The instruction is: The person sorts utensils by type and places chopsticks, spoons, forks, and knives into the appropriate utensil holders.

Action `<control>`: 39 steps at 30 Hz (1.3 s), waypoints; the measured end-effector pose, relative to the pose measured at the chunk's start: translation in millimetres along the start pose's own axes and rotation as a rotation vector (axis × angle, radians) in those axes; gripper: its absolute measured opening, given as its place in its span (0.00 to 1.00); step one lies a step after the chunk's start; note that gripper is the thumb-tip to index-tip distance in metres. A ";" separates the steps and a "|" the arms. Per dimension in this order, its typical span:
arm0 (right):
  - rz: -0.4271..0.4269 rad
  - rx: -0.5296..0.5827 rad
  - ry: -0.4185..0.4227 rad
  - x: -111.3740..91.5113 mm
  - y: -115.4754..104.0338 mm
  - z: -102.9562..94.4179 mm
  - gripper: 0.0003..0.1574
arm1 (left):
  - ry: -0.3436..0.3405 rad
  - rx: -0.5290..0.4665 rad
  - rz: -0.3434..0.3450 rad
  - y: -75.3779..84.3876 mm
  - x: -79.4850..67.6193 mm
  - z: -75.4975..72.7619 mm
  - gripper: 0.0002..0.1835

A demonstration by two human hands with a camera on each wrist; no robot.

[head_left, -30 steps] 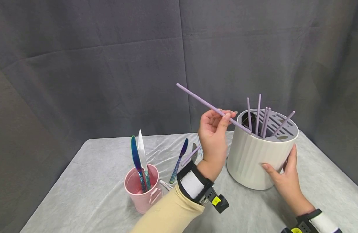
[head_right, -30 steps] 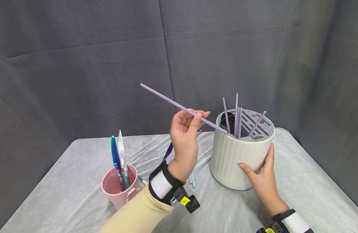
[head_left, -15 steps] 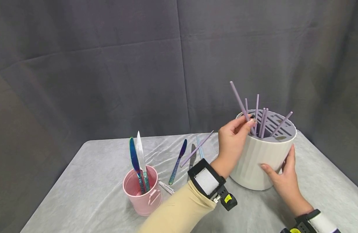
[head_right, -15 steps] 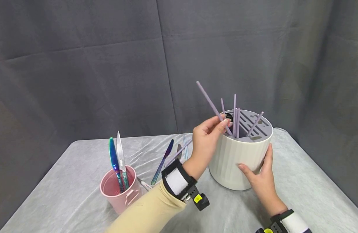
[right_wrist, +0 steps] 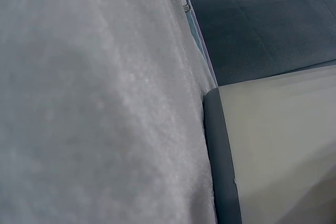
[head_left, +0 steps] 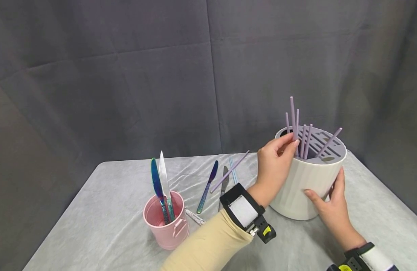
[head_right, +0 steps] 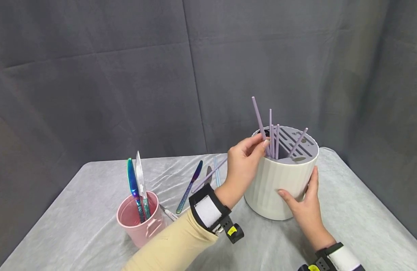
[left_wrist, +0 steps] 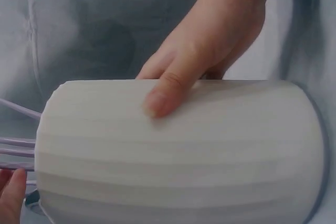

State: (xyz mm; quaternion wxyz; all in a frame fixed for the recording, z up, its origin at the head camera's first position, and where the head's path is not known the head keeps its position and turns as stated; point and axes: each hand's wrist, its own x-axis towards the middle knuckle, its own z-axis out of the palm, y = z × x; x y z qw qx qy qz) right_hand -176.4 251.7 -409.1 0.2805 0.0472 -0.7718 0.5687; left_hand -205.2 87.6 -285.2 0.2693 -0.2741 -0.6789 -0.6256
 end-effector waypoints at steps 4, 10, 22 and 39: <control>0.000 0.005 0.002 0.3 0.9 0.8 0.65 | -0.014 0.067 0.010 2.1 4.5 1.3 0.08; -0.007 0.018 0.002 1.3 2.9 1.8 0.66 | -0.129 0.251 -0.047 6.0 8.0 1.4 0.09; -0.012 0.017 0.003 2.9 3.1 3.7 0.65 | -0.150 0.098 -0.099 7.9 -10.9 -27.4 0.14; -0.005 -0.054 0.043 10.9 -11.8 -12.9 0.64 | -0.116 0.209 -0.105 11.2 -46.5 -131.5 0.23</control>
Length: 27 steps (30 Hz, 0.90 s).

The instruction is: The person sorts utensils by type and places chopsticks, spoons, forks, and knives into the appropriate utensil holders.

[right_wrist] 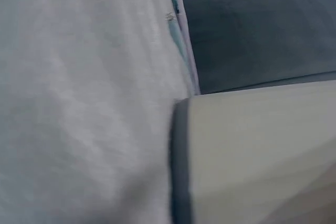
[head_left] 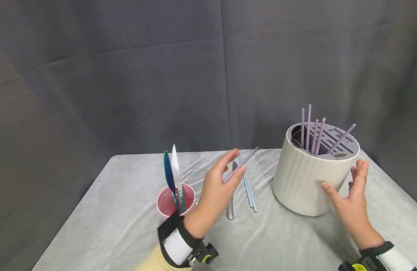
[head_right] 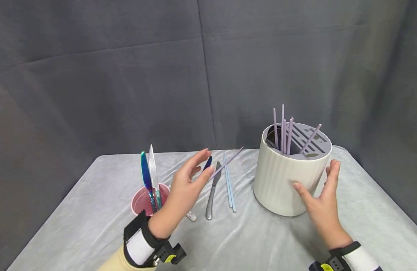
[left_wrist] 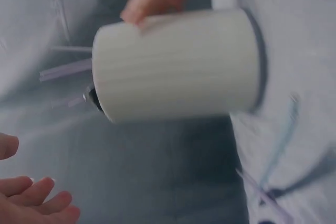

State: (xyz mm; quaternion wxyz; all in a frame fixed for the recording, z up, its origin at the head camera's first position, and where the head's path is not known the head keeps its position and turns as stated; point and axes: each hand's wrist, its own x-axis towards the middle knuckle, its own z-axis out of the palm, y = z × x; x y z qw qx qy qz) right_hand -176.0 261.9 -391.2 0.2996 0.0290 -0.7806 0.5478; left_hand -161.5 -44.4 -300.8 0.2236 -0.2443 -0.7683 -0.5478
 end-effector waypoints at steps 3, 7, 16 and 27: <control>-0.052 -0.003 0.044 -1.6 -7.8 -3.0 0.63 | 0.001 0.076 -0.030 -5.8 -9.6 -14.3 0.24; -0.184 0.017 0.071 -7.8 -14.5 -4.4 0.61 | 0.029 0.155 -0.073 -10.0 -23.9 -35.4 0.27; -0.474 -0.022 0.055 -18.1 -22.9 3.4 0.65 | 0.177 0.306 -0.085 -29.4 -56.7 -70.8 0.36; -0.767 -0.163 0.057 -29.1 -36.5 20.8 0.58 | 0.062 0.438 -0.436 -42.8 -76.5 -94.3 0.60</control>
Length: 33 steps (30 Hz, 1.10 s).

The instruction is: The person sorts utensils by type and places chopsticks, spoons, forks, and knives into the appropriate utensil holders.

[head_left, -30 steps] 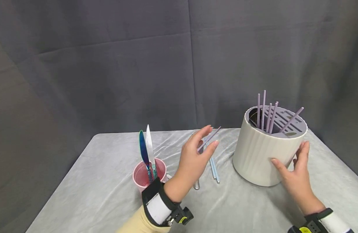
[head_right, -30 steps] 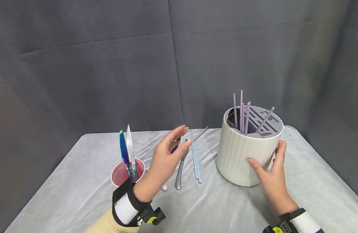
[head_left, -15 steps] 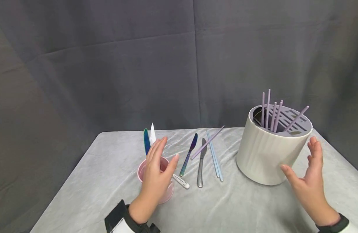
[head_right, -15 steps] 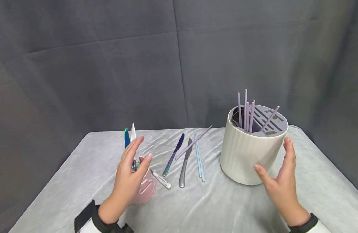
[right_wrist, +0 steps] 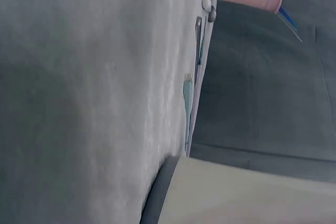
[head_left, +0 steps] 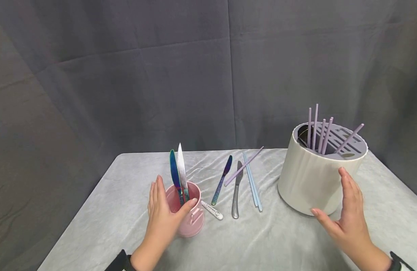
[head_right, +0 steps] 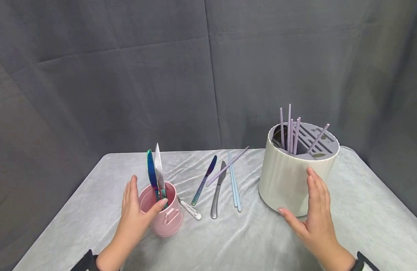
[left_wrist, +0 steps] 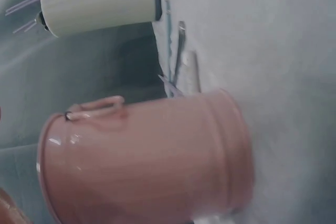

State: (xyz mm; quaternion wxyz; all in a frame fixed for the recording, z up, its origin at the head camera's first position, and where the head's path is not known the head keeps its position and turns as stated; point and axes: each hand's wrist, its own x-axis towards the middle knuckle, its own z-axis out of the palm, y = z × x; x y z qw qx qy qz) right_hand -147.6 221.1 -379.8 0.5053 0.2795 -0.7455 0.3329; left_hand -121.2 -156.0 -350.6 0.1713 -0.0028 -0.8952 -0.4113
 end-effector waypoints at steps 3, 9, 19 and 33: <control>-0.101 0.021 0.023 3.3 -7.9 8.2 0.53 | -0.054 0.045 -0.022 -7.7 -0.2 0.3 0.65; -0.179 0.067 -0.060 0.5 -11.9 21.8 0.47 | -0.114 0.108 -0.048 -20.5 1.8 6.2 0.70; 0.028 0.139 -0.474 -19.9 -3.1 56.4 0.46 | -0.053 0.040 -0.049 -23.2 -0.5 13.3 0.67; 0.572 0.172 -0.849 11.9 -21.2 122.5 0.35 | -0.010 -0.008 -0.080 -26.4 -3.1 16.7 0.65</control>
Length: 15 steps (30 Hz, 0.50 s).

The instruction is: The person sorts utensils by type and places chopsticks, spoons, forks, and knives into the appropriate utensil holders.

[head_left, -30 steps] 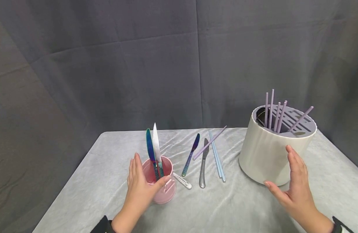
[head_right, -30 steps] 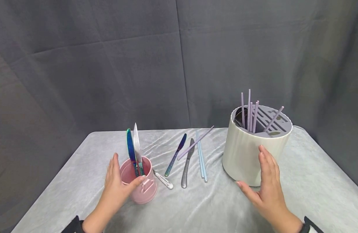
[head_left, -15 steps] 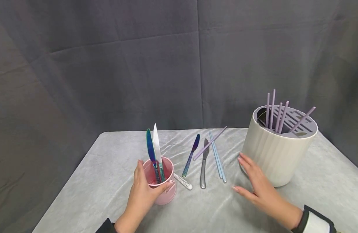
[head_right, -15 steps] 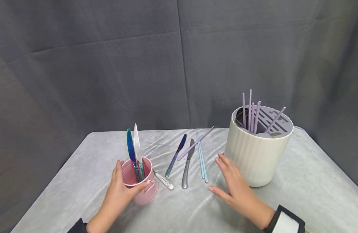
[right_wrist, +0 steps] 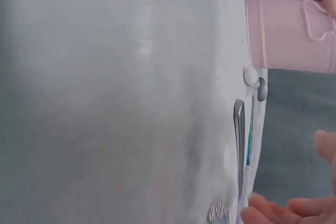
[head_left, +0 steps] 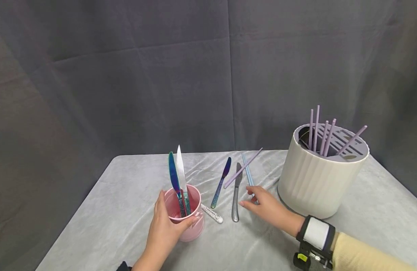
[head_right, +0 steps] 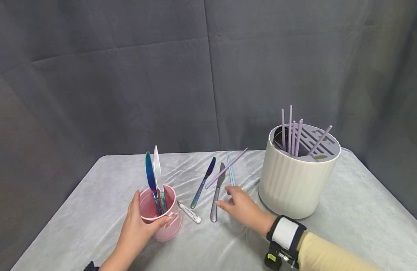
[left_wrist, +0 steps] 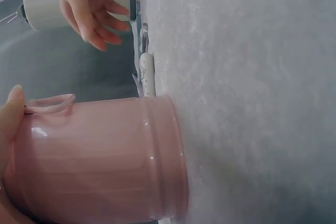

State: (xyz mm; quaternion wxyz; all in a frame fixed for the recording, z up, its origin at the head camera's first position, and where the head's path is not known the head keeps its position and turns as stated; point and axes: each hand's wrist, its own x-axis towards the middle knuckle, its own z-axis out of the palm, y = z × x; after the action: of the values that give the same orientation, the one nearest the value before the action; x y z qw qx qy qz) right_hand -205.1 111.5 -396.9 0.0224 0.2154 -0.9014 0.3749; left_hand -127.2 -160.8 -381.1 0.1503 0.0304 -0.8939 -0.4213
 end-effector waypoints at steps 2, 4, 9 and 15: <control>0.049 -0.002 -0.020 9.8 -2.1 7.0 0.34 | 0.004 -0.002 -0.016 -0.3 -0.6 0.5 0.64; 0.077 -0.014 -0.029 19.0 -2.3 13.7 0.28 | 0.008 0.002 -0.025 -0.5 -1.1 0.8 0.63; 0.149 -0.053 -0.064 39.0 -1.2 25.5 0.22 | 0.012 0.013 -0.019 0.1 0.1 0.8 0.62; 0.156 -0.207 -0.124 53.8 -3.9 35.0 0.33 | 0.018 0.036 -0.009 0.4 -2.0 0.1 0.62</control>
State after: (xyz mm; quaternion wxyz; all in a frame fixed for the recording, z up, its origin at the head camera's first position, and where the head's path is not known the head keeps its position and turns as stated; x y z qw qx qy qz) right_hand -248.0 65.1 -408.6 -0.0405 0.1637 -0.9490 0.2666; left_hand -125.3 -160.1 -381.3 0.1557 0.0409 -0.8998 -0.4056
